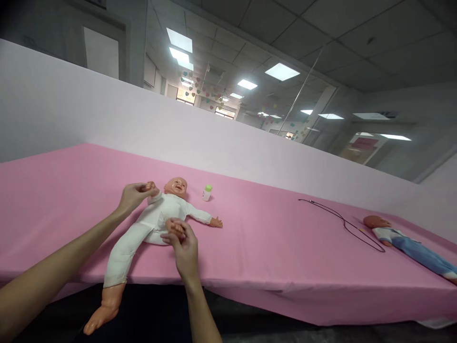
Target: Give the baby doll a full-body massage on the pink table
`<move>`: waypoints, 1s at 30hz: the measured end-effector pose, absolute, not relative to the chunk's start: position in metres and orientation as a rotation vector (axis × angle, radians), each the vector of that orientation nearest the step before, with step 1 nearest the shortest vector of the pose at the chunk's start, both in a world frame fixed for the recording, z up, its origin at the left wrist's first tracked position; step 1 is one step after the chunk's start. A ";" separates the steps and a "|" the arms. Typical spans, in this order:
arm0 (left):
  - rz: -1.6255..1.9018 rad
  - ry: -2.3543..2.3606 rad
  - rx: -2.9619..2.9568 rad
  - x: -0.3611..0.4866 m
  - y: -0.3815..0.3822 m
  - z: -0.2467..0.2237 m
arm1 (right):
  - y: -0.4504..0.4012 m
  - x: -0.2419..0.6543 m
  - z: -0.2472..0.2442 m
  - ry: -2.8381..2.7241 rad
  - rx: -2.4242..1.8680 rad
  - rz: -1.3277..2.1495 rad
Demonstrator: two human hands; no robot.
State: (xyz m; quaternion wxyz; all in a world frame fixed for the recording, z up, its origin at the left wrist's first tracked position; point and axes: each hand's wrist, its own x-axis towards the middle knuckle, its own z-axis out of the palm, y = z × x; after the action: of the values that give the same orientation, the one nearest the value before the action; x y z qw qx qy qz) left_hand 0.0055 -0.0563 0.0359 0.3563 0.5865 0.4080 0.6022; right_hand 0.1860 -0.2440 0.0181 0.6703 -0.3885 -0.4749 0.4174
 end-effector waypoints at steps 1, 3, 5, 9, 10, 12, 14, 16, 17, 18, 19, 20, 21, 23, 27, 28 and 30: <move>1.502 1.053 1.562 0.013 -0.058 0.033 | -0.226 0.184 0.022 -1.076 -0.888 0.960; 1.411 1.046 1.650 0.023 -0.061 0.028 | -0.199 0.181 0.028 -1.053 -0.899 0.985; 1.379 1.006 1.684 0.025 -0.061 0.024 | -0.191 0.181 0.032 -1.037 -0.899 1.013; 1.563 1.051 1.466 0.012 -0.051 0.019 | -0.233 0.194 0.026 -1.030 -0.859 1.075; 1.634 1.083 1.327 0.006 -0.046 0.017 | -0.252 0.198 0.017 -1.016 -0.844 1.101; 1.735 1.127 1.006 -0.004 -0.037 0.012 | -0.294 0.204 -0.009 -0.991 -0.832 1.124; 1.770 1.140 0.725 -0.012 -0.028 0.008 | -0.330 0.207 -0.038 -0.963 -0.832 1.175; 1.789 1.144 0.587 -0.015 -0.024 0.007 | -0.353 0.206 -0.059 -0.940 -0.842 1.189; 1.795 1.143 0.583 -0.015 -0.024 0.007 | -0.357 0.204 -0.063 -0.937 -0.850 1.182; 1.801 1.136 0.620 -0.012 -0.025 0.008 | -0.357 0.203 -0.061 -0.942 -0.860 1.170; 1.811 1.122 0.696 -0.009 -0.027 0.009 | -0.353 0.202 -0.055 -0.959 -0.867 1.150; 1.826 1.101 0.802 -0.005 -0.031 0.010 | -0.344 0.201 -0.045 -0.982 -0.871 1.125; 1.841 1.078 0.920 0.000 -0.036 0.011 | -0.332 0.201 -0.033 -1.006 -0.876 1.094; 1.848 1.023 1.149 0.010 -0.047 0.010 | -0.300 0.199 -0.005 -1.052 -0.910 1.021; 1.607 0.940 1.519 0.021 -0.063 0.005 | -0.229 0.192 0.028 -1.086 -0.999 0.979; 1.535 0.939 1.583 0.021 -0.065 0.004 | -0.216 0.190 0.031 -1.075 -0.997 0.985; 1.468 0.950 1.639 0.019 -0.065 0.003 | -0.200 0.187 0.035 -1.046 -0.985 0.988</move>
State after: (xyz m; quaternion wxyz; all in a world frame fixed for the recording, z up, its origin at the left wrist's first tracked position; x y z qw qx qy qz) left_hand 0.0188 -0.0647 0.0029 0.3641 0.6370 0.3691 0.5705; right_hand 0.1875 -0.1997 0.0346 0.6432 -0.4326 -0.4593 0.4338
